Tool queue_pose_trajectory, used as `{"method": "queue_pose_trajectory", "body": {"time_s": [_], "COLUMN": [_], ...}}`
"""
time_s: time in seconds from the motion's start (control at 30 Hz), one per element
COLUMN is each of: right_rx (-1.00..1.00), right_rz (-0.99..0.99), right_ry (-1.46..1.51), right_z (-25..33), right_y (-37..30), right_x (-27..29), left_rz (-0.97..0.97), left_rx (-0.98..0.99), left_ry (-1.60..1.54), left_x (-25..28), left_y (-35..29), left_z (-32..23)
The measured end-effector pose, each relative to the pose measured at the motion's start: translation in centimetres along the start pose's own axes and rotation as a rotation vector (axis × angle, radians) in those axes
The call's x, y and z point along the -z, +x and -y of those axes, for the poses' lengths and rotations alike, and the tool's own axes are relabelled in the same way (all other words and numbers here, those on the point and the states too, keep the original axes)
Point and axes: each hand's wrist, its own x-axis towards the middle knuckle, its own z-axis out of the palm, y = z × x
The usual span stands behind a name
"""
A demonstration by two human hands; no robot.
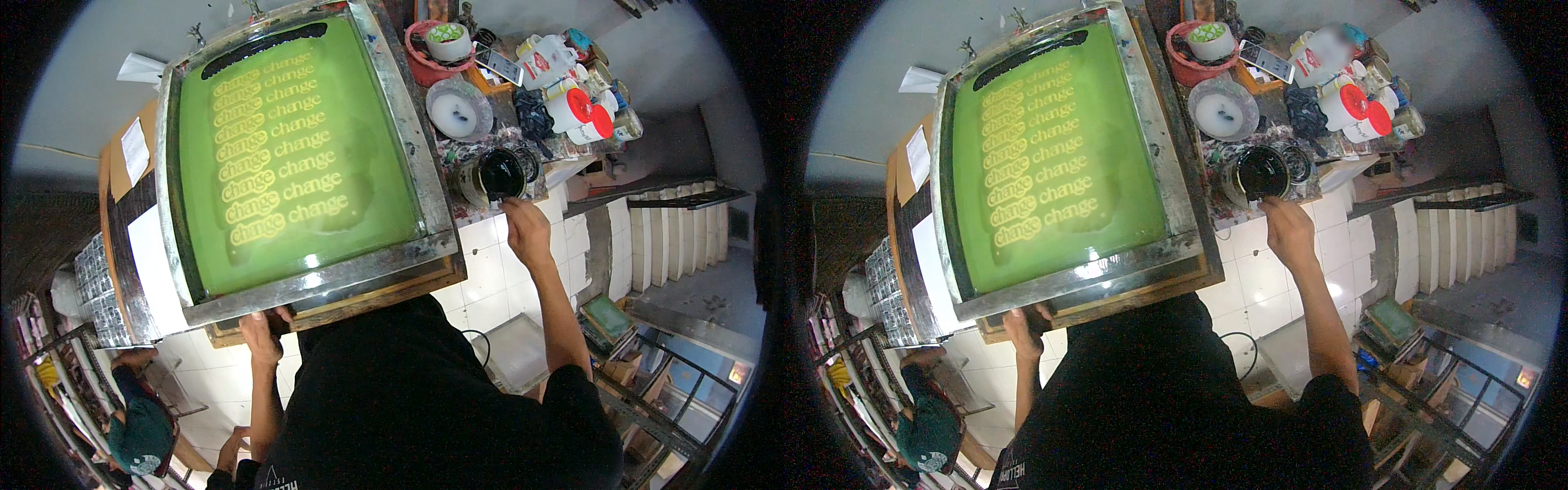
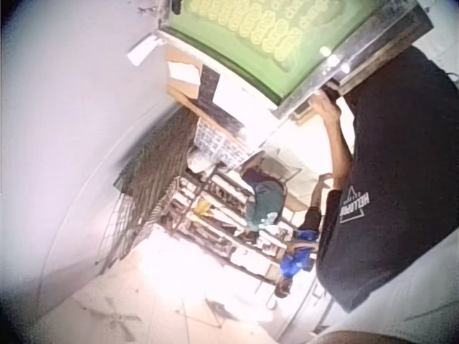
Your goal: The person performs screen printing on sheets of paper by applying ink to the screen and using a squeegee to transfer the design onto the paper underneath.
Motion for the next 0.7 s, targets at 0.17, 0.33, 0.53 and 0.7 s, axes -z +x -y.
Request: {"method": "queue_pose_trajectory", "body": {"time_s": [0.17, 0.33, 0.53, 0.7], "right_rx": [0.08, 0.103, 0.125, -0.125], "right_rz": [0.139, 0.24, 0.242, 0.047], "right_ry": [-0.042, 0.014, 0.051, 0.147], "right_z": [-0.4, -1.4, -1.2, -0.1], "right_y": [1.0, 1.6, 1.4, 0.6], "right_x": [1.4, 2.3, 3.1, 3.0], "left_rz": [-0.001, 0.037, 0.022, 0.024], "left_rx": [-0.03, -0.001, -0.032, -0.009], "left_ry": [0.06, 0.039, 0.052, 0.062], "left_x": [0.2, 0.5, 0.1, 0.2], "left_y": [0.1, 0.0, 0.3, 0.0], "left_z": [0.3, -0.1, -0.3, -0.4]}}
